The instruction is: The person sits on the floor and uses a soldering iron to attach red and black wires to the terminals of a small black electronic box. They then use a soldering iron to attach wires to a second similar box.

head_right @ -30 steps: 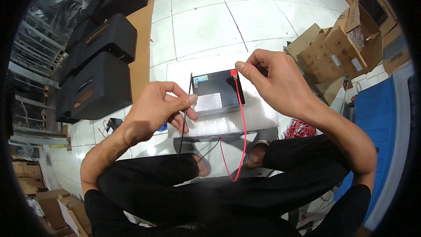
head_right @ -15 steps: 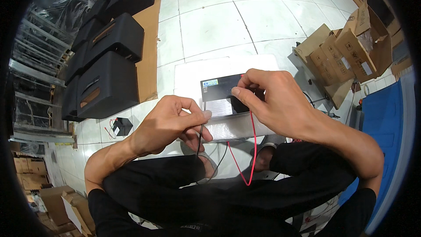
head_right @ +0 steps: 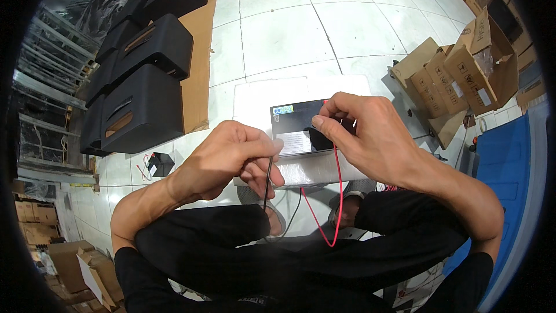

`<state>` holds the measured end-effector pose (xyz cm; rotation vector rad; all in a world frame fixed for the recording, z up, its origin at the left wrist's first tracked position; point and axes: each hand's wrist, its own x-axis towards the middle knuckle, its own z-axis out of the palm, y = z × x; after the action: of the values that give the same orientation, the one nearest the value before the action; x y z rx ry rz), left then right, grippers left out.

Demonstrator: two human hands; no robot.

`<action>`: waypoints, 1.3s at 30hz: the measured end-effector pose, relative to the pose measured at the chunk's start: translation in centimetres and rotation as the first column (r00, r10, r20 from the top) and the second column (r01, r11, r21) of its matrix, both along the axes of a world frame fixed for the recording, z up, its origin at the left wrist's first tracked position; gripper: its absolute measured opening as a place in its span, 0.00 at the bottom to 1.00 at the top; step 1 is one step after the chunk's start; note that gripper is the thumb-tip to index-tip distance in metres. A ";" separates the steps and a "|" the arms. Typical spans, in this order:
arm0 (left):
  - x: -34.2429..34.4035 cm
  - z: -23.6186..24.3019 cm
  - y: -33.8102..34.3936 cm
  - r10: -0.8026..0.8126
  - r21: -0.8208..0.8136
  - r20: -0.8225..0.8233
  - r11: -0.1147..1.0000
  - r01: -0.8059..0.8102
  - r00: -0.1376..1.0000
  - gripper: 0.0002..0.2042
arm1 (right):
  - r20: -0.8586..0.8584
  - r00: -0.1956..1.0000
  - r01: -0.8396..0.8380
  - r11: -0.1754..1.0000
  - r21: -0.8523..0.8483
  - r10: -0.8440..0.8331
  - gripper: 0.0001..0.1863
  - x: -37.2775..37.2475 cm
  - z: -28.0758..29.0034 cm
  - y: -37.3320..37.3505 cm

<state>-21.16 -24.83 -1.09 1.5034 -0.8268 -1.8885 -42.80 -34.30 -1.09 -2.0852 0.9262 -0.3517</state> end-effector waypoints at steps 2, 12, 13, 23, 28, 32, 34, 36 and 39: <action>0.0 0.0 -0.1 0.002 0.003 -0.018 1.000 -0.002 1.000 0.14 | 0.004 1.000 -0.001 1.000 -0.003 0.001 0.14 0.0 0.0 0.0; 0.2 0.3 -0.2 0.081 0.056 -0.117 0.996 -0.075 0.990 0.15 | 0.024 1.000 0.005 1.000 0.007 -0.005 0.14 -0.2 -0.1 0.0; 0.2 0.4 -0.2 0.097 0.060 -0.129 0.994 -0.090 0.987 0.15 | 0.033 0.999 0.011 1.000 0.026 -0.012 0.14 -0.1 -0.1 0.0; 0.2 0.8 -0.9 0.140 0.085 -0.103 0.988 -0.131 0.985 0.15 | 0.025 1.000 0.002 1.000 0.001 -0.002 0.14 -0.2 0.1 -0.1; -0.1 0.1 -0.6 0.040 0.069 -0.050 0.997 -0.036 0.998 0.15 | 0.041 0.999 -0.003 1.000 0.014 0.002 0.14 -0.4 0.1 -0.1; -0.1 -0.6 -0.4 0.043 0.065 -0.017 0.997 -0.042 0.999 0.16 | 0.015 1.000 -0.009 1.000 0.027 0.009 0.14 -0.5 0.3 -0.1; -0.1 -0.9 -0.4 0.044 0.050 0.020 0.998 -0.045 0.999 0.16 | 0.018 1.000 -0.012 1.000 0.028 0.012 0.14 -0.5 0.3 0.0; -0.1 -1.2 -0.4 0.010 0.017 0.051 1.000 -0.011 0.999 0.16 | 0.042 0.999 -0.016 0.999 0.043 0.015 0.13 -0.4 0.3 0.2; 0.1 -1.3 -0.5 -0.023 0.008 0.109 1.000 0.022 0.994 0.16 | 0.094 0.991 -0.086 0.994 -0.063 0.092 0.12 0.0 0.2 0.5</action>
<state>-21.07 -25.29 -2.37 1.6201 -0.8906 -1.8398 -42.84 -33.75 -0.94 -2.1353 0.7717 -0.4333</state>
